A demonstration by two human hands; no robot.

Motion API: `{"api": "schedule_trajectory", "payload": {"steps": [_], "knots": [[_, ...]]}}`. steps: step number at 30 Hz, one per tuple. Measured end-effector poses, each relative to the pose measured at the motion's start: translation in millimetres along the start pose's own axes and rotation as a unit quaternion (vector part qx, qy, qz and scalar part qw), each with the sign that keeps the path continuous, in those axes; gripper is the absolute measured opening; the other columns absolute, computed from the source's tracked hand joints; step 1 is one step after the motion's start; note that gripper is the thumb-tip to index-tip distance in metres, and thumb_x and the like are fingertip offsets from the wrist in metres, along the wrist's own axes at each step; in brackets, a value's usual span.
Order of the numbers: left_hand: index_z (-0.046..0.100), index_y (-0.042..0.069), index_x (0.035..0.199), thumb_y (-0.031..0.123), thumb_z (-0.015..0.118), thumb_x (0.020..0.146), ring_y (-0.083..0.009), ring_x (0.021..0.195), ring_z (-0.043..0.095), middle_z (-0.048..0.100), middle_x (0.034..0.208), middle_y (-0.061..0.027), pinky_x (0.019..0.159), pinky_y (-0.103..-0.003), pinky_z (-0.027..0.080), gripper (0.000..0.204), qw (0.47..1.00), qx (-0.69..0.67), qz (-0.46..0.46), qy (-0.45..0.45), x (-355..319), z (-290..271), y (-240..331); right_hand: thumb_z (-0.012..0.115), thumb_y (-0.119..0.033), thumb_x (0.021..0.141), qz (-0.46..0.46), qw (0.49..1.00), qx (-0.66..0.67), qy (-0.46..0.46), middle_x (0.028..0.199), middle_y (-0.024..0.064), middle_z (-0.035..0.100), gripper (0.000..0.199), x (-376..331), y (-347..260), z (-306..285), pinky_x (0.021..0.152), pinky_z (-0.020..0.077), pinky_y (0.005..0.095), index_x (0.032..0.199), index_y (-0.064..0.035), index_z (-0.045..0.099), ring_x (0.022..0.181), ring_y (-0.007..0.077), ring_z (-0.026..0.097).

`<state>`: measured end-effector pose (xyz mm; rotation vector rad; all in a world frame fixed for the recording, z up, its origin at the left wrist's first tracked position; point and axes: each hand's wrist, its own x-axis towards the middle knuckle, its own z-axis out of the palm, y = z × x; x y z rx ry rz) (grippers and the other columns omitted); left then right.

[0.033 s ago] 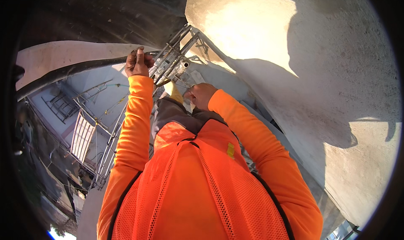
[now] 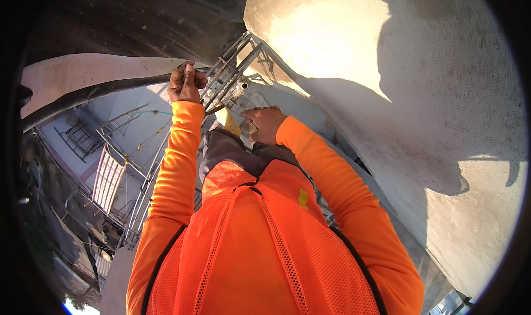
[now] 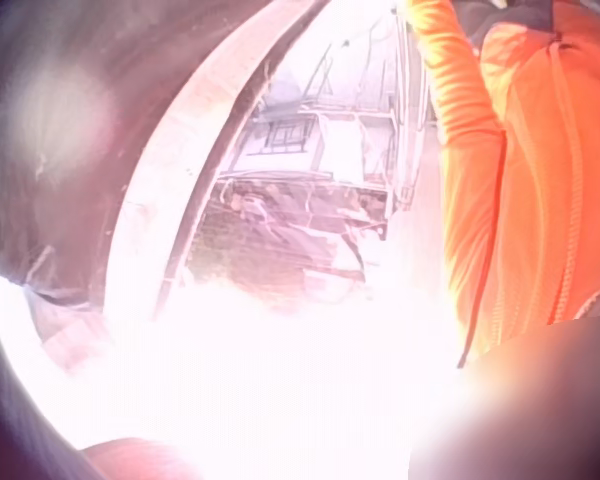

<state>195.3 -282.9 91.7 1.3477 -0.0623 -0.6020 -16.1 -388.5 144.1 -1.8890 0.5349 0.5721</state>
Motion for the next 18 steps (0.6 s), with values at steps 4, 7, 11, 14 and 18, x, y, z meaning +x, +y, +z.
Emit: {"api": "schedule_trajectory", "payload": {"steps": [4, 7, 11, 14, 18], "knots": [[0.07, 0.004, 0.113, 0.025, 0.065, 0.105, -0.0146, 0.072, 0.07, 0.074, 0.084, -0.0072, 0.066, -0.027, 0.056, 0.022, 0.996, 0.047, -0.052, -0.054, -30, 27, -13, 0.068, -0.014, 0.097, 0.034, 0.907, 0.413, 0.072, 0.101, 0.0074, 0.077, 0.022, 20, -13, -3, 0.08, 0.0562, 0.0324, 0.113, -0.001, 0.075, 0.085, 0.0191, 0.07], [0.071, 0.004, 0.118, 0.033, 0.071, 0.101, -0.0147, 0.078, 0.071, 0.076, 0.09, -0.0066, 0.068, -0.03, 0.056, 0.033, 0.986, 0.02, -0.157, -0.049, -21, 25, -20, 0.063, -0.011, 0.1, 0.022, 0.889, 0.414, 0.193, 0.101, 0.0058, 0.077, 0.02, 43, -19, -11, 0.076, 0.0543, 0.0268, 0.113, -0.0016, 0.076, 0.083, 0.0147, 0.068], [0.073, 0.006, 0.119, 0.042, 0.076, 0.093, -0.0209, 0.093, 0.074, 0.079, 0.1, -0.0094, 0.079, -0.036, 0.057, 0.045, 0.932, 0.307, -0.143, -0.126, 27, -17, -30, 0.065, -0.013, 0.094, 0.065, 0.93, -0.049, 0.359, 0.089, 0.0109, 0.074, 0.019, 56, -12, -45, 0.072, 0.0553, 0.0345, 0.109, -0.0054, 0.074, 0.08, 0.0222, 0.07], [0.073, 0.01, 0.118, 0.043, 0.069, 0.094, -0.0321, 0.102, 0.074, 0.078, 0.105, -0.0127, 0.089, -0.04, 0.056, 0.041, 0.843, 0.527, -0.021, -0.107, 67, -33, -54, 0.066, -0.02, 0.091, 0.137, 0.899, -0.28, 0.308, 0.094, 0.014, 0.074, 0.02, 86, -7, -60, 0.075, 0.0565, 0.0441, 0.106, -0.0068, 0.07, 0.086, 0.0345, 0.071], [0.074, 0.012, 0.122, 0.049, 0.056, 0.1, -0.0342, 0.102, 0.071, 0.076, 0.113, -0.0132, 0.099, -0.041, 0.051, 0.046, 0.812, 0.543, -0.095, -0.194, 118, -17, -100, 0.063, -0.02, 0.092, 0.174, 0.903, -0.247, 0.304, 0.102, 0.0171, 0.075, 0.029, 148, 1, -44, 0.086, 0.0586, 0.0457, 0.118, -0.0059, 0.063, 0.099, 0.0369, 0.073]]}}
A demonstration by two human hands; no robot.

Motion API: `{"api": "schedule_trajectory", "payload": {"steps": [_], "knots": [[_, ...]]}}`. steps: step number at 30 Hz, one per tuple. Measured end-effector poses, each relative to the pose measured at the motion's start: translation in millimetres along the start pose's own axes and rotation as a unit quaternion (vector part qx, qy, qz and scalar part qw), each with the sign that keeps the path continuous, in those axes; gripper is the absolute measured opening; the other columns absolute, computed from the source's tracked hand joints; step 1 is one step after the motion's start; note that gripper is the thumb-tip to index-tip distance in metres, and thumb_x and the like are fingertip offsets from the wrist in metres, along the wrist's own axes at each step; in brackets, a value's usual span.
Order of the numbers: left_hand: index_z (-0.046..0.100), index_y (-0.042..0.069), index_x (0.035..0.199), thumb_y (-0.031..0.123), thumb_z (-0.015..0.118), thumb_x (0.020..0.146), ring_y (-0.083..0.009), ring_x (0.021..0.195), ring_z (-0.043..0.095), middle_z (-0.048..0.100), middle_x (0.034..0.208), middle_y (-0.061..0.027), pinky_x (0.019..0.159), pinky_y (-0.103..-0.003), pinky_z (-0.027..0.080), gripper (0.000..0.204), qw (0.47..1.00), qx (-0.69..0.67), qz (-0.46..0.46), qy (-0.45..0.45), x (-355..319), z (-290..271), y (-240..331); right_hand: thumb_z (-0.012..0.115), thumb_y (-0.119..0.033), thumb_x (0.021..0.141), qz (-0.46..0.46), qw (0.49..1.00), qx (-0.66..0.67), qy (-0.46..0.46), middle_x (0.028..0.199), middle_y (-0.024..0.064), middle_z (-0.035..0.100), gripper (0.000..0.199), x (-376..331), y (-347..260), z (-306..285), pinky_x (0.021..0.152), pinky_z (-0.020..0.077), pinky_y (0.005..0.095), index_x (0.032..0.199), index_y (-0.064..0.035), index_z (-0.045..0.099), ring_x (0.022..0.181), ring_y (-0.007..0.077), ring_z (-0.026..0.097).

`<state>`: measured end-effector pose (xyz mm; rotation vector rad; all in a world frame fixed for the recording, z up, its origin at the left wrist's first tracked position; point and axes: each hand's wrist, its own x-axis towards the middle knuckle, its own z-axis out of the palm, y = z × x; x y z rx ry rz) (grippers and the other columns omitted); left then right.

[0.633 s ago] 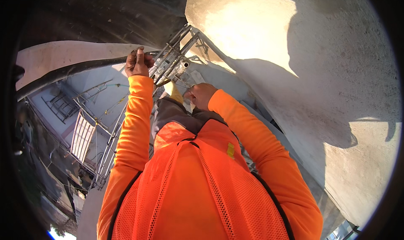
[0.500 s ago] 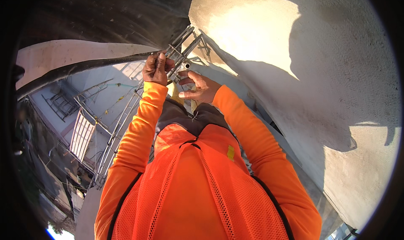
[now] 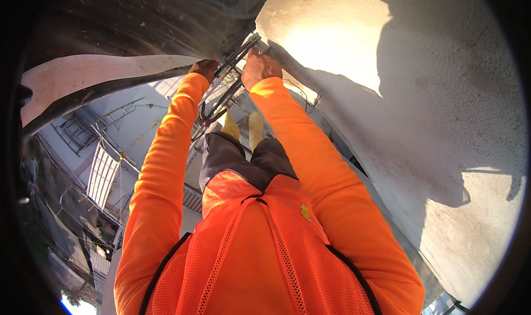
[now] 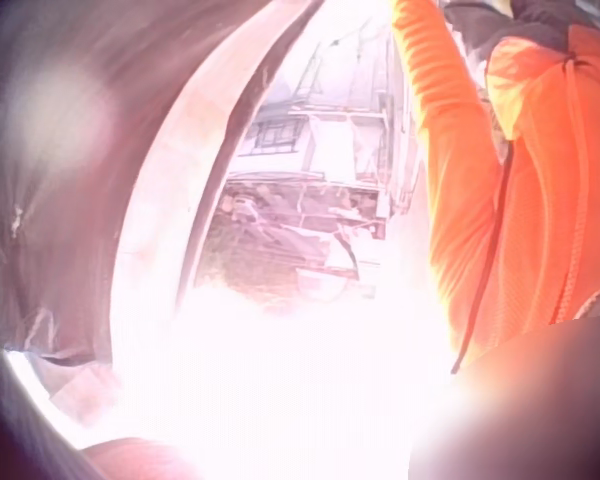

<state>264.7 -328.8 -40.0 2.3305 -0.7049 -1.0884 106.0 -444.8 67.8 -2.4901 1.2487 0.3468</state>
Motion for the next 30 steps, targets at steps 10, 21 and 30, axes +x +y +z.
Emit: {"api": "schedule_trajectory", "payload": {"steps": [10, 21, 30], "knots": [[0.082, 0.005, 0.103, 0.032, 0.081, 0.09, -0.0101, 0.081, 0.064, 0.077, 0.087, -0.0018, 0.081, -0.028, 0.053, 0.03, 0.964, -0.251, -0.084, 0.035, 7, 15, 14, 0.059, -0.027, 0.096, 0.012, 0.997, 0.015, -0.081, 0.108, 0.0147, 0.075, 0.027, 6, -11, 4, 0.087, 0.0567, 0.046, 0.117, -0.0122, 0.066, 0.103, 0.035, 0.071], [0.081, 0.006, 0.093, 0.031, 0.077, 0.093, -0.0119, 0.076, 0.067, 0.076, 0.08, -0.0027, 0.078, -0.029, 0.053, 0.026, 0.949, -0.291, 0.01, 0.122, 10, 1, 12, 0.063, -0.022, 0.093, 0.004, 0.984, -0.008, -0.18, 0.121, 0.0195, 0.072, 0.027, 15, -39, -21, 0.098, 0.0549, 0.0456, 0.113, -0.0085, 0.073, 0.115, 0.0386, 0.068], [0.078, 0.001, 0.101, 0.023, 0.076, 0.097, -0.0137, 0.081, 0.067, 0.076, 0.089, -0.0027, 0.081, -0.03, 0.054, 0.022, 0.948, -0.301, 0.1, -0.018, -40, -24, 34, 0.061, -0.018, 0.092, 0.032, 0.986, 0.069, -0.15, 0.116, 0.0189, 0.074, 0.026, 34, -26, 5, 0.096, 0.0565, 0.044, 0.11, -0.0055, 0.074, 0.111, 0.0364, 0.071]]}}
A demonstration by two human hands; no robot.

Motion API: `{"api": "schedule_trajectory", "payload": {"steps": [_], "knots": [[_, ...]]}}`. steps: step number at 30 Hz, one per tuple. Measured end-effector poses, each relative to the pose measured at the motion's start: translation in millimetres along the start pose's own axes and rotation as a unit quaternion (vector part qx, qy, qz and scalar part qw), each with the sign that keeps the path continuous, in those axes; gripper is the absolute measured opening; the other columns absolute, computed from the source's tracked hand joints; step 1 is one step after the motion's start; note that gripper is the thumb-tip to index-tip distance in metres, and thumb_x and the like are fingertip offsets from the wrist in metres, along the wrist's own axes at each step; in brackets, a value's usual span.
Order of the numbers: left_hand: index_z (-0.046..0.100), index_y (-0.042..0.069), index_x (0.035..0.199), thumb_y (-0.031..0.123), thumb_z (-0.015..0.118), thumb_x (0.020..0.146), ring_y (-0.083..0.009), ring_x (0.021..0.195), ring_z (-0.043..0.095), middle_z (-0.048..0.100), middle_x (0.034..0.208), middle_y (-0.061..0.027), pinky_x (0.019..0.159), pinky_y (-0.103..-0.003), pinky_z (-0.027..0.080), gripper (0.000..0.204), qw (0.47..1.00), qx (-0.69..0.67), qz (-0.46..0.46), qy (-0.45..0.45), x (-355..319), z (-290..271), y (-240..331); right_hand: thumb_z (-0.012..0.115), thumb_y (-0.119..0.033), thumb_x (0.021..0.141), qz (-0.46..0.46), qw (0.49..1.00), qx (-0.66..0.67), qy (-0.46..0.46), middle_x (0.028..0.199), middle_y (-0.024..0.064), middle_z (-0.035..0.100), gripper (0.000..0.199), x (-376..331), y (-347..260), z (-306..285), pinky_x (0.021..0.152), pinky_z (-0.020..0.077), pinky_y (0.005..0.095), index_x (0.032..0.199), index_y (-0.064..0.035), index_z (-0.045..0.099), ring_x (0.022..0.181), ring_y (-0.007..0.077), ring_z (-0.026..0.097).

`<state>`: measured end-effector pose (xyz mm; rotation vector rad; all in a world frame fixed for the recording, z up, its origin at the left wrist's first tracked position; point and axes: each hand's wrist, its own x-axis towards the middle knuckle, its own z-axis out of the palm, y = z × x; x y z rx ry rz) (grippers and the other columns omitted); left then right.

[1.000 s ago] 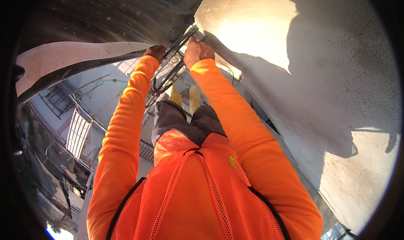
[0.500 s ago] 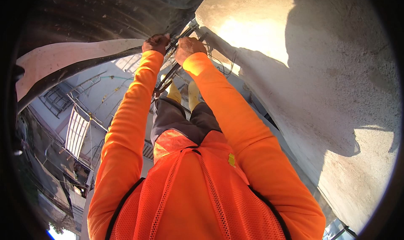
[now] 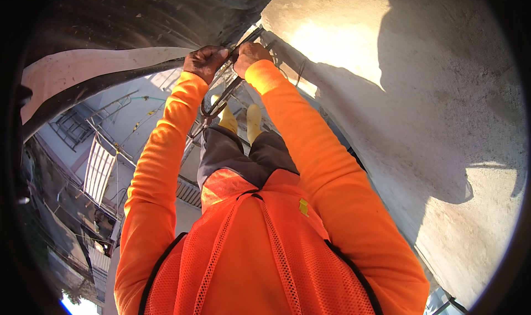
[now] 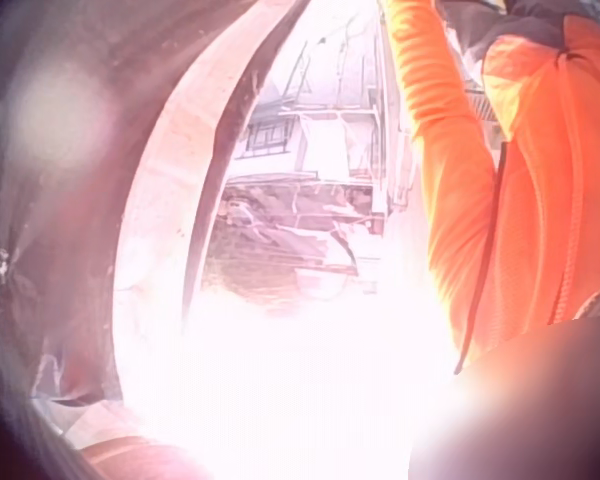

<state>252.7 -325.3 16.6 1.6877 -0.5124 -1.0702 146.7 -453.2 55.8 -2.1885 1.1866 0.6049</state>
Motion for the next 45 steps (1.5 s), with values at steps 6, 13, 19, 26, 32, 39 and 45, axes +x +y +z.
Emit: {"api": "schedule_trajectory", "payload": {"steps": [6, 13, 19, 26, 32, 39, 45], "knots": [[0.077, 0.013, 0.102, 0.018, 0.079, 0.084, -0.0333, 0.103, 0.067, 0.068, 0.109, -0.0084, 0.091, -0.044, 0.055, 0.019, 0.863, 0.34, 0.37, -0.054, -29, -16, -11, 0.061, -0.029, 0.091, -0.047, 0.998, 0.015, -0.025, 0.117, 0.0183, 0.074, 0.034, 12, 10, -5, 0.098, 0.0563, 0.0434, 0.115, -0.0098, 0.075, 0.112, 0.0344, 0.071], [0.07, 0.012, 0.119, 0.005, 0.072, 0.083, -0.0364, 0.105, 0.067, 0.065, 0.114, -0.0144, 0.093, -0.044, 0.056, 0.036, 0.948, 0.266, 0.174, -0.027, -18, -13, -22, 0.07, -0.036, 0.09, -0.023, 0.999, -0.025, 0.016, 0.115, 0.0139, 0.075, 0.034, -2, -4, 0, 0.092, 0.058, 0.0439, 0.113, -0.012, 0.076, 0.108, 0.035, 0.072], [0.061, 0.013, 0.123, 0.035, 0.08, 0.086, -0.0428, 0.111, 0.068, 0.072, 0.117, -0.0197, 0.095, -0.048, 0.054, 0.047, 0.885, 0.445, -0.136, 0.012, 5, 20, 0, 0.069, -0.043, 0.093, -0.012, 0.999, -0.038, 0.03, 0.111, 0.0106, 0.076, 0.033, -8, -6, 2, 0.091, 0.0575, 0.0439, 0.112, -0.0177, 0.077, 0.106, 0.0328, 0.072], [0.064, 0.01, 0.111, 0.033, 0.088, 0.078, -0.0296, 0.102, 0.073, 0.077, 0.107, -0.0155, 0.089, -0.042, 0.057, 0.047, 0.969, 0.22, -0.097, 0.054, 19, 19, -22, 0.069, -0.039, 0.095, -0.023, 0.999, -0.03, 0.037, 0.11, 0.0122, 0.076, 0.03, -7, -4, 5, 0.088, 0.0574, 0.0439, 0.113, -0.0165, 0.076, 0.105, 0.0338, 0.072], [0.064, 0.009, 0.093, 0.021, 0.091, 0.074, -0.0158, 0.085, 0.073, 0.079, 0.092, -0.0084, 0.082, -0.032, 0.057, 0.035, 0.961, -0.067, -0.111, 0.244, 15, 26, -44, 0.067, -0.032, 0.096, -0.036, 0.997, -0.067, -0.009, 0.117, 0.0137, 0.074, 0.029, -4, -2, 2, 0.093, 0.0561, 0.043, 0.119, -0.0146, 0.073, 0.11, 0.0338, 0.07], [0.059, 0.01, 0.103, 0.014, 0.082, 0.084, -0.0271, 0.086, 0.075, 0.079, 0.089, -0.0093, 0.081, -0.036, 0.056, 0.03, 0.962, 0.054, 0.01, 0.269, -23, 41, -7, 0.064, -0.023, 0.094, -0.047, 0.97, -0.24, -0.018, 0.109, 0.0129, 0.075, 0.017, -13, -11, -39, 0.092, 0.0559, 0.0453, 0.101, -0.0122, 0.075, 0.107, 0.0333, 0.071], [0.048, 0.009, 0.128, 0.008, 0.067, 0.09, -0.0444, 0.125, 0.061, 0.065, 0.134, -0.0216, 0.111, -0.054, 0.042, 0.043, 0.98, 0.179, 0.066, 0.064, -61, 47, -5, 0.062, -0.015, 0.093, -0.22, 0.936, -0.274, 0.024, 0.119, 0.014, 0.071, 0.019, -40, -28, -60, 0.098, 0.0528, 0.0451, 0.108, -0.0079, 0.071, 0.118, 0.0335, 0.066]]}}
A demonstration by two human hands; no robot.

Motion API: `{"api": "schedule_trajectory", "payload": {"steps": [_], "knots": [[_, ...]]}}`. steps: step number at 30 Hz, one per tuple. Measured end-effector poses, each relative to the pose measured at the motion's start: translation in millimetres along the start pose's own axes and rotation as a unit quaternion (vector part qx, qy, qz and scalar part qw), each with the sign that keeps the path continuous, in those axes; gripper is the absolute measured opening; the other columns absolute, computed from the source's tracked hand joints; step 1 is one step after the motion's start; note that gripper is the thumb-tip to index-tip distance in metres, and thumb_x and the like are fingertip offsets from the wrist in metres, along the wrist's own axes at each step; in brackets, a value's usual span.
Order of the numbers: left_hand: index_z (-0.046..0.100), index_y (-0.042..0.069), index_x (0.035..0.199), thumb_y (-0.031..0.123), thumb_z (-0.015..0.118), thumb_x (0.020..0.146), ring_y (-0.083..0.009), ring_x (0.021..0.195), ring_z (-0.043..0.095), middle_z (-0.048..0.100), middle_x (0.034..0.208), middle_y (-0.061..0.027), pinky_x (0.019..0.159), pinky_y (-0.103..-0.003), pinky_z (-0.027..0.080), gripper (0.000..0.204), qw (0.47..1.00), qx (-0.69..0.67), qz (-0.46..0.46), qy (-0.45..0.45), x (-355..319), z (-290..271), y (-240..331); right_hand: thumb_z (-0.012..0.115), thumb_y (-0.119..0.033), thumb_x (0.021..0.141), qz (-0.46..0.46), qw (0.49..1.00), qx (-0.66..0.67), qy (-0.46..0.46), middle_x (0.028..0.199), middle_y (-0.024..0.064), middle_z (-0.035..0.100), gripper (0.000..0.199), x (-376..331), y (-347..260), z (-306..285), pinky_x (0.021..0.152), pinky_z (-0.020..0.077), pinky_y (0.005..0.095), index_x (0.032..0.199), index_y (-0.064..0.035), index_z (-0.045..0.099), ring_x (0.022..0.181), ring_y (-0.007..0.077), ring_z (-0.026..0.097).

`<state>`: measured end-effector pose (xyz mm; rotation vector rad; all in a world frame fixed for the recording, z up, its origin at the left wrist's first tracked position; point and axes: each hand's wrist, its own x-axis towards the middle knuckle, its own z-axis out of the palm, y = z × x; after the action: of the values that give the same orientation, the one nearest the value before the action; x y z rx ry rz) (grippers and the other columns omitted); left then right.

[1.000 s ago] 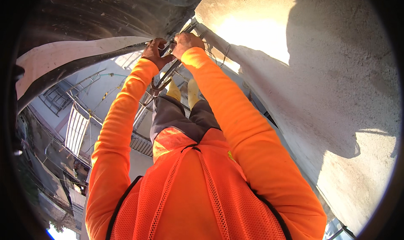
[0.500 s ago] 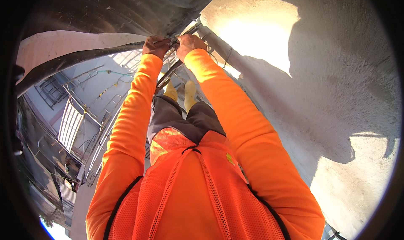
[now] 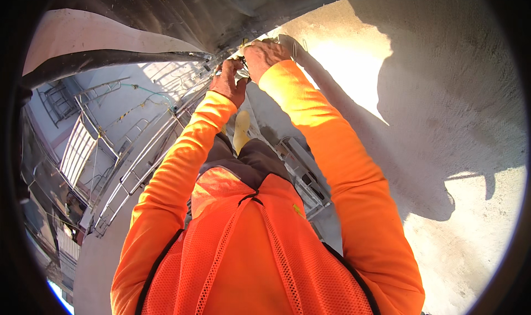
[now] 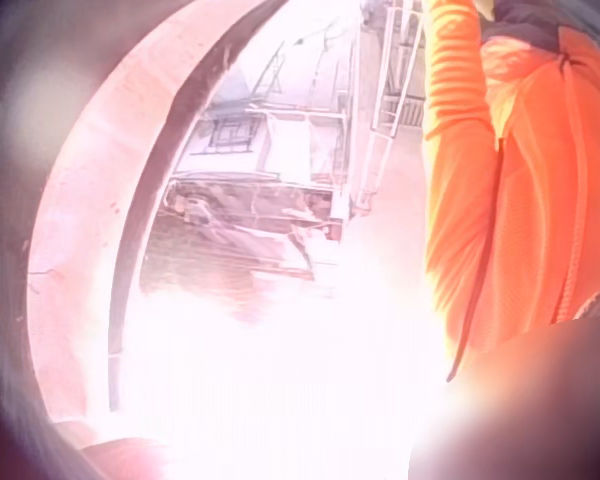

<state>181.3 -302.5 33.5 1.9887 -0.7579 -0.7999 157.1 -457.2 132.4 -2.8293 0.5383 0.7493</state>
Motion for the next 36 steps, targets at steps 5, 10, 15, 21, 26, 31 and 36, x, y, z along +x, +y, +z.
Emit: {"api": "schedule_trajectory", "payload": {"steps": [5, 10, 15, 21, 26, 31, 36], "knots": [[0.045, 0.003, 0.137, 0.007, 0.061, 0.09, -0.0449, 0.143, 0.045, 0.055, 0.147, -0.0228, 0.122, -0.063, 0.022, 0.05, 0.983, 0.149, 0.105, 0.013, -5, 9, -14, 0.061, -0.014, 0.094, -0.148, 0.988, -0.002, 0.034, 0.12, 0.0124, 0.069, 0.017, 28, -20, -13, 0.098, 0.0527, 0.0469, 0.107, -0.0061, 0.068, 0.119, 0.034, 0.064], [0.048, 0.005, 0.135, 0.006, 0.061, 0.088, -0.0367, 0.141, 0.049, 0.062, 0.137, -0.0151, 0.124, -0.059, 0.024, 0.049, 0.992, 0.099, -0.006, -0.08, 0, -6, -4, 0.062, -0.016, 0.095, 0.041, 0.99, -0.089, -0.105, 0.123, 0.0172, 0.071, 0.025, 45, -16, -6, 0.097, 0.0554, 0.0446, 0.114, -0.0043, 0.073, 0.115, 0.0352, 0.069], [0.058, 0.015, 0.111, 0.005, 0.064, 0.082, -0.0404, 0.103, 0.07, 0.073, 0.107, -0.0139, 0.089, -0.045, 0.054, 0.031, 0.987, 0.017, -0.124, -0.102, 16, -32, 4, 0.071, -0.023, 0.086, 0.071, 0.961, 0.152, -0.221, 0.108, 0.0189, 0.074, 0.037, 30, -15, -39, 0.084, 0.0579, 0.038, 0.117, -0.0043, 0.074, 0.095, 0.0317, 0.072], [0.063, 0.006, 0.11, 0.003, 0.06, 0.094, -0.0237, 0.102, 0.073, 0.076, 0.115, -0.0114, 0.088, -0.033, 0.055, 0.016, 0.941, -0.191, -0.034, 0.278, -39, -122, -74, 0.074, -0.016, 0.087, -0.226, 0.933, 0.101, 0.262, 0.119, 0.0127, 0.061, 0.035, -83, -31, -31, 0.094, 0.0498, 0.0466, 0.119, -0.0044, 0.067, 0.112, 0.0349, 0.06], [0.065, 0.004, 0.111, -0.002, 0.06, 0.094, -0.0186, 0.101, 0.072, 0.076, 0.106, -0.0082, 0.091, -0.033, 0.054, 0.019, 0.957, -0.119, -0.064, 0.258, -104, -143, -93, 0.075, -0.06, 0.085, -0.024, 0.981, 0.192, -0.014, 0.138, 0.022, 0.058, 0.089, -81, -97, 94, 0.095, 0.0549, 0.0467, 0.15, -0.0081, 0.042, 0.119, 0.04, 0.064], [0.057, 0.006, 0.134, 0.008, 0.076, 0.083, -0.0267, 0.125, 0.065, 0.067, 0.131, -0.014, 0.104, -0.038, 0.052, 0.054, 0.983, -0.036, -0.125, 0.131, -156, -115, -46, 0.076, -0.039, 0.086, -0.109, 0.953, 0.243, 0.143, 0.099, 0.0147, 0.069, 0.041, -61, -114, 108, 0.082, 0.0561, 0.0462, 0.105, -0.0036, 0.069, 0.096, 0.039, 0.068], [0.052, 0.006, 0.137, 0.026, 0.094, 0.068, -0.0397, 0.111, 0.068, 0.069, 0.12, -0.018, 0.092, -0.046, 0.056, 0.084, 0.987, 0.033, 0.043, 0.148, -145, -111, 23, 0.08, -0.038, 0.083, -0.264, 0.907, 0.295, 0.143, 0.108, 0.0131, 0.068, 0.041, -112, -115, 6, 0.084, 0.0569, 0.0436, 0.107, -0.0073, 0.069, 0.099, 0.034, 0.069]]}}
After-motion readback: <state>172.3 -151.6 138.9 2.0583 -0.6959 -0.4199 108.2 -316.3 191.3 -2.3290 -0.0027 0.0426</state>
